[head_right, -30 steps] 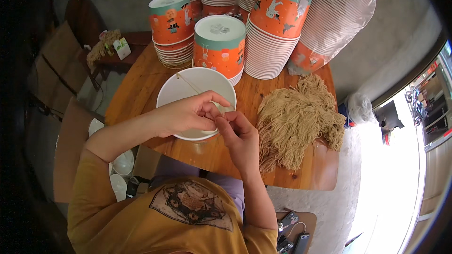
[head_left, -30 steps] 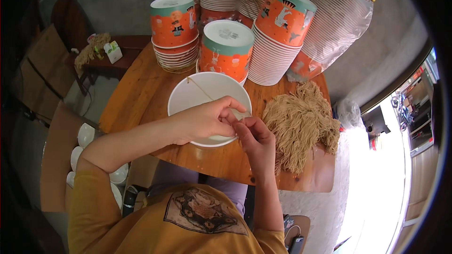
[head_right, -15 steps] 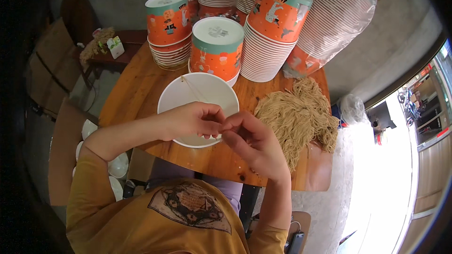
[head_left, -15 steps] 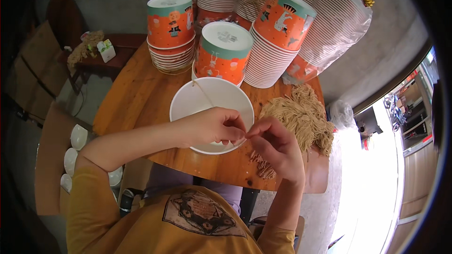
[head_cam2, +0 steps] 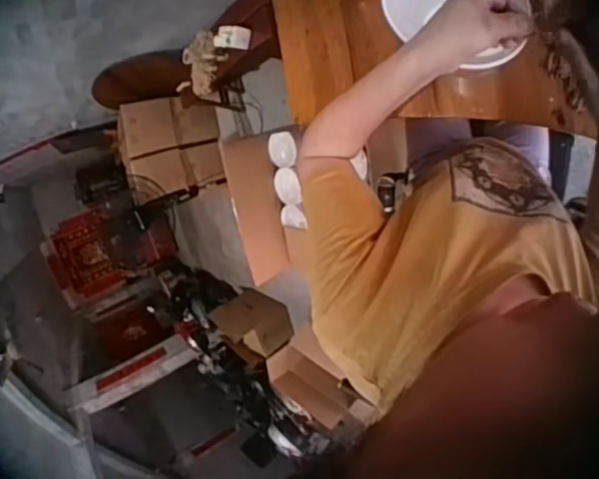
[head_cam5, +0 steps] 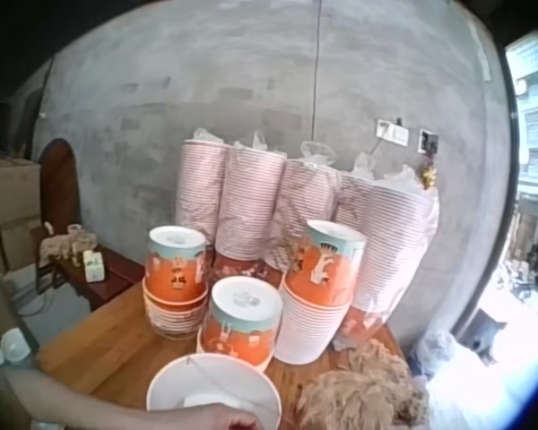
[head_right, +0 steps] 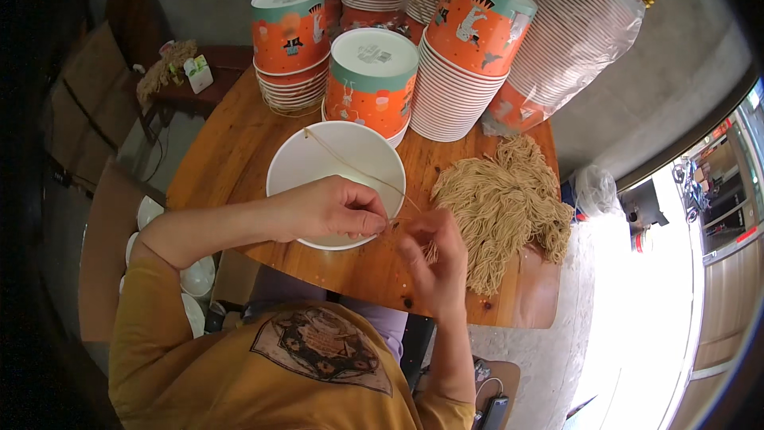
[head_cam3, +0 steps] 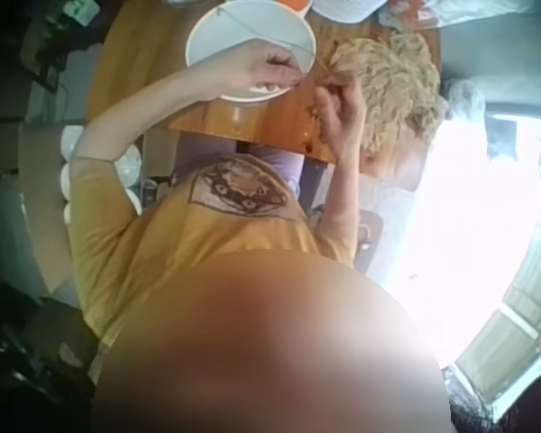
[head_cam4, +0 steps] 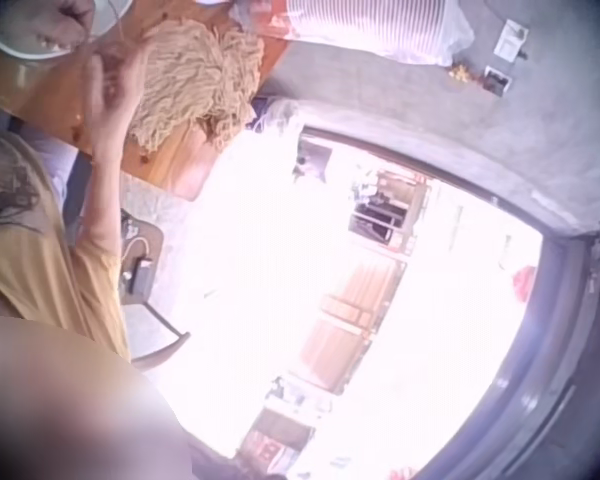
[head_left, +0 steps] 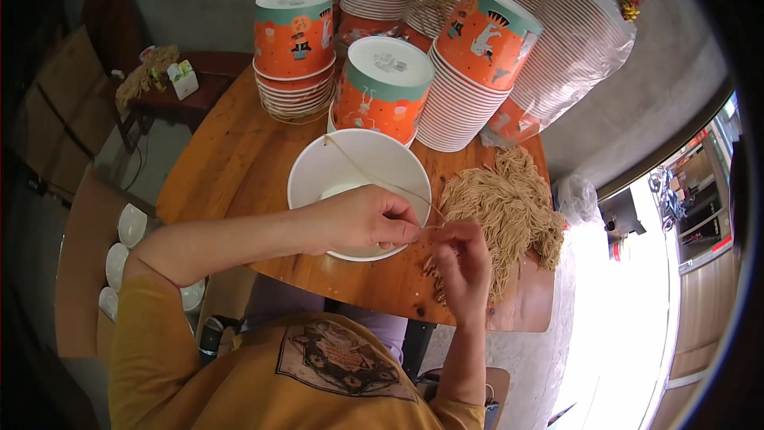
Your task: Attaching string handles to paper cups by threading and tying.
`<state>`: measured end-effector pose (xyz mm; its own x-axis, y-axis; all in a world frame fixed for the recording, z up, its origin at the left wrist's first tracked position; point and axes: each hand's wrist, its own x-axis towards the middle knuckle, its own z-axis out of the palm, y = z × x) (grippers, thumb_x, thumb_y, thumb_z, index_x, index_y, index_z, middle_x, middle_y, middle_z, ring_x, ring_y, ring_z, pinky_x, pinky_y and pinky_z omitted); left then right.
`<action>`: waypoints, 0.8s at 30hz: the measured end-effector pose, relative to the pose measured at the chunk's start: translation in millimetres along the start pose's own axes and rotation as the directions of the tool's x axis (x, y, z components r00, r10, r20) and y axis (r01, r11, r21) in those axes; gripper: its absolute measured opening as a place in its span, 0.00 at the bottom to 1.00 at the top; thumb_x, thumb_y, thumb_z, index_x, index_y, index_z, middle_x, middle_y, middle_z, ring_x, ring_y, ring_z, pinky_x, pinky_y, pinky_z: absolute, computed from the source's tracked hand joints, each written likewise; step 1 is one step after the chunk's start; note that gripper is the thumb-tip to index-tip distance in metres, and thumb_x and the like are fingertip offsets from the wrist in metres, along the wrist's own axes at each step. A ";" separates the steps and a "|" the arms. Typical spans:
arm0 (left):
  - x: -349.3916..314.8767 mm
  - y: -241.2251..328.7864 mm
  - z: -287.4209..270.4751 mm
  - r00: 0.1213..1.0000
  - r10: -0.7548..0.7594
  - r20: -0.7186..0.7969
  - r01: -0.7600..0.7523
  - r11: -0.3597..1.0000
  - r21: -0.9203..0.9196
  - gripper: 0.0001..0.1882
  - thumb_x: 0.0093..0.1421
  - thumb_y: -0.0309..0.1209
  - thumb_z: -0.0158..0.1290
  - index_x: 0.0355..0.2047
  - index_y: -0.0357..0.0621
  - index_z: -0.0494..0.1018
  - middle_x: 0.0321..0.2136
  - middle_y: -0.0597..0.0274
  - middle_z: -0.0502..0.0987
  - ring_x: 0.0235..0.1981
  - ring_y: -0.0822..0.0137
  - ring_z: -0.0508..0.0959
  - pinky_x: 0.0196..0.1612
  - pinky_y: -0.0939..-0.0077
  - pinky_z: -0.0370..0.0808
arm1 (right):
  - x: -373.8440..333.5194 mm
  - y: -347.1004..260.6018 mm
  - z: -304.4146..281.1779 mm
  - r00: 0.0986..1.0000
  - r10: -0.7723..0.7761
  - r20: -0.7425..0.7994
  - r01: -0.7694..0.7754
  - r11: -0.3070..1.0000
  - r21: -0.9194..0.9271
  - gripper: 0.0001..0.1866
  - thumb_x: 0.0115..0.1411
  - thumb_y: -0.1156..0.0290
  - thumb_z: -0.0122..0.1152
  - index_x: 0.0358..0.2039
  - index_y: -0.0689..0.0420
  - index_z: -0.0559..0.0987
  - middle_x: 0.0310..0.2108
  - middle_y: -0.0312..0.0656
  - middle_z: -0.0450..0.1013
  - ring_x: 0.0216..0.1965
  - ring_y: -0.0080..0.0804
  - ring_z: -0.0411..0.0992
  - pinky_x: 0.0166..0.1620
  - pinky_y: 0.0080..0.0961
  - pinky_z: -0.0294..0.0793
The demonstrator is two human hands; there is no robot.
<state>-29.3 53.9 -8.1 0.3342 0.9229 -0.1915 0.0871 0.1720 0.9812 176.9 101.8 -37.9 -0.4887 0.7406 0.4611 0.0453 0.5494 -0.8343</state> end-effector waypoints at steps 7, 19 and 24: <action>-0.4 1.9 3.8 0.998 -0.040 -0.047 0.037 0.997 -0.068 0.09 0.62 0.34 0.54 0.33 0.40 0.75 0.24 0.72 0.72 0.27 0.80 0.69 0.32 0.84 0.68 | -16.9 -12.4 23.7 0.990 -0.089 -0.112 0.048 0.943 -0.329 0.11 0.49 0.78 0.69 0.31 0.58 0.74 0.23 0.36 0.67 0.22 0.29 0.66 0.27 0.24 0.67; -7.4 1.9 1.5 0.989 -0.141 -0.046 0.120 0.944 -0.307 0.11 0.64 0.28 0.51 0.45 0.39 0.69 0.38 0.66 0.73 0.35 0.77 0.75 0.37 0.84 0.72 | -15.7 -17.5 33.7 0.916 -0.401 -0.017 0.316 0.746 -0.587 0.12 0.48 0.75 0.70 0.34 0.55 0.79 0.26 0.35 0.71 0.24 0.31 0.68 0.26 0.26 0.68; -8.3 4.3 2.4 0.986 -0.149 -0.074 0.122 0.950 -0.287 0.10 0.63 0.27 0.50 0.44 0.40 0.68 0.37 0.64 0.73 0.35 0.74 0.76 0.38 0.81 0.74 | -19.7 -17.6 28.2 0.907 -0.414 0.076 0.362 0.674 -0.644 0.15 0.50 0.73 0.68 0.40 0.54 0.81 0.26 0.33 0.69 0.24 0.28 0.66 0.26 0.24 0.68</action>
<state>-29.4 46.1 -2.3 0.2470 0.9100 -0.3331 -0.1462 0.3748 0.9155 161.3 66.6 -40.9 -0.5285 0.4149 0.7407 0.4148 0.8874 -0.2011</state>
